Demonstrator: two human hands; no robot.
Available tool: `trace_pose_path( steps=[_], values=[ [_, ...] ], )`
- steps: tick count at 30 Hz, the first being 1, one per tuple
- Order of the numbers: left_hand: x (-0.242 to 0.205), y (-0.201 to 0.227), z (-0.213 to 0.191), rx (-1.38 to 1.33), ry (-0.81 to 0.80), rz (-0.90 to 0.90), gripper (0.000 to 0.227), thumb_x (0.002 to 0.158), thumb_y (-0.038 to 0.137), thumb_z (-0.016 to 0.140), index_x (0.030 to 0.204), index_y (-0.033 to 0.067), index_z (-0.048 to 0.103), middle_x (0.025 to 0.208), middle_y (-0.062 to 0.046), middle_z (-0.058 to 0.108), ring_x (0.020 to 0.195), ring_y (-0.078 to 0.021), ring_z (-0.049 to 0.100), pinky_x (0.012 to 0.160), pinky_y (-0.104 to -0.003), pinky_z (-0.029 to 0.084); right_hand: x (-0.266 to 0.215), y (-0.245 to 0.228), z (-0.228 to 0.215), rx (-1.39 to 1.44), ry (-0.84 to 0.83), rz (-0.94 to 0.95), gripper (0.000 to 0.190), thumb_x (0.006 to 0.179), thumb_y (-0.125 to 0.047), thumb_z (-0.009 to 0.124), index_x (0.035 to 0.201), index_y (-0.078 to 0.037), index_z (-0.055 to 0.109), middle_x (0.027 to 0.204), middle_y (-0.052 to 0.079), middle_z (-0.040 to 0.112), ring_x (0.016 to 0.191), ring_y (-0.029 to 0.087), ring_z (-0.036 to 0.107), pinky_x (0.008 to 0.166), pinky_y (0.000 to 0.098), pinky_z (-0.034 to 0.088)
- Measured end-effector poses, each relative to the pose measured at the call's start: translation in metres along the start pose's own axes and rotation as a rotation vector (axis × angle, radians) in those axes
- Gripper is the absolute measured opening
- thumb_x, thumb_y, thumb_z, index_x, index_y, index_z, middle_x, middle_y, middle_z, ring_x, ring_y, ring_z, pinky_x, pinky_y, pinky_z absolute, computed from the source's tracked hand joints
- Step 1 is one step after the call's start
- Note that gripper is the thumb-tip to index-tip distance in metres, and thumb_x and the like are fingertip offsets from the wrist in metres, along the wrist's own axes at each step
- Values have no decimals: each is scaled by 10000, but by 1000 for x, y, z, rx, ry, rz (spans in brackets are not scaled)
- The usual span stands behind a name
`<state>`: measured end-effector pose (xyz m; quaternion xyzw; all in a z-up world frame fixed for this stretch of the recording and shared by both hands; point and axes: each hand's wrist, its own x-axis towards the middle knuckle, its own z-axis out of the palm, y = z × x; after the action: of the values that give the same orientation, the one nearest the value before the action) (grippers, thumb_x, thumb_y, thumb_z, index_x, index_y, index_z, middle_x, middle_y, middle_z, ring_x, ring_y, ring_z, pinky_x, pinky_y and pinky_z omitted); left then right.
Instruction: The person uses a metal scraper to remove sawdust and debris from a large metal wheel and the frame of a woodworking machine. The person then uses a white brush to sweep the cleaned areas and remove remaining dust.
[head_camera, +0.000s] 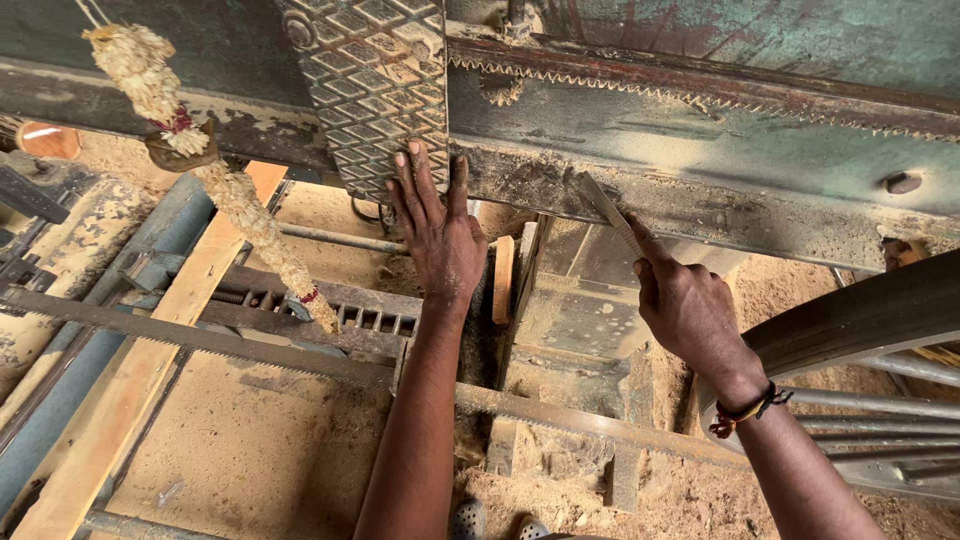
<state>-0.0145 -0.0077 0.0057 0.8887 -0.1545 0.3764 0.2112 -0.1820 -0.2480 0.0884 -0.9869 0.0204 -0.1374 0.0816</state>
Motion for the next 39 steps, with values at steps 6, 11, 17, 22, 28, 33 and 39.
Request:
trace_pose_path(
  steps=[6, 11, 17, 22, 28, 33, 39],
  values=[
    [1, 1, -2, 24, -36, -15, 907, 904, 101, 748, 1668, 229, 277, 1721, -229, -36, 1601, -457, -2, 1317, -651, 106, 0, -2, -2, -11, -2, 2, 578, 1040, -162, 545, 1595, -166, 384, 477, 100, 637, 361, 206, 632, 374, 394, 533],
    [0, 2, -3, 14, -35, -18, 901, 901, 110, 760, 1662, 214, 290, 1716, -239, -16, 1595, -461, 1, 1311, -651, 108, 1, -1, -2, -11, 6, -11, 608, 1029, -166, 549, 1606, -181, 360, 488, 102, 646, 373, 216, 647, 380, 400, 548],
    [1, 3, -5, 18, -38, -14, 887, 893, 103, 759, 1653, 189, 310, 1716, -242, -5, 1598, -460, 5, 1313, -650, 112, 0, 3, 1, 6, -15, -2, 581, 1032, -154, 565, 1588, -172, 396, 515, 97, 657, 357, 188, 609, 354, 365, 527],
    [2, 3, -7, 7, -31, -6, 906, 885, 96, 761, 1657, 185, 295, 1711, -250, -8, 1591, -468, 8, 1304, -655, 111, 6, 32, 2, 140, 109, -167, 422, 1015, -10, 570, 1432, -61, 609, 899, 154, 708, 484, 137, 604, 346, 238, 525],
    [1, 1, -1, -4, -11, -3, 985, 868, 96, 762, 1666, 208, 196, 1712, -250, -13, 1596, -469, 18, 1314, -652, 92, 34, 39, -14, 47, 251, -263, 341, 1020, 38, 574, 1288, -103, 730, 1075, 129, 663, 663, 154, 610, 415, 257, 520],
    [2, -3, 3, 6, 7, 6, 1024, 891, 102, 743, 1678, 244, 104, 1726, -246, -26, 1609, -461, 15, 1320, -632, 82, 88, 8, -11, -74, 306, -200, 350, 1006, -30, 639, 1237, -235, 805, 991, 32, 728, 542, 182, 586, 375, 315, 455],
    [-11, -15, -12, -98, -40, 9, 975, 917, 106, 703, 1702, 280, 152, 1752, -248, 57, 1643, -385, 142, 1343, -578, 213, 143, 2, 17, -106, 513, -403, 224, 967, -174, 733, 1141, -283, 822, 973, -43, 774, 726, 140, 689, 561, 349, 549]
  ],
)
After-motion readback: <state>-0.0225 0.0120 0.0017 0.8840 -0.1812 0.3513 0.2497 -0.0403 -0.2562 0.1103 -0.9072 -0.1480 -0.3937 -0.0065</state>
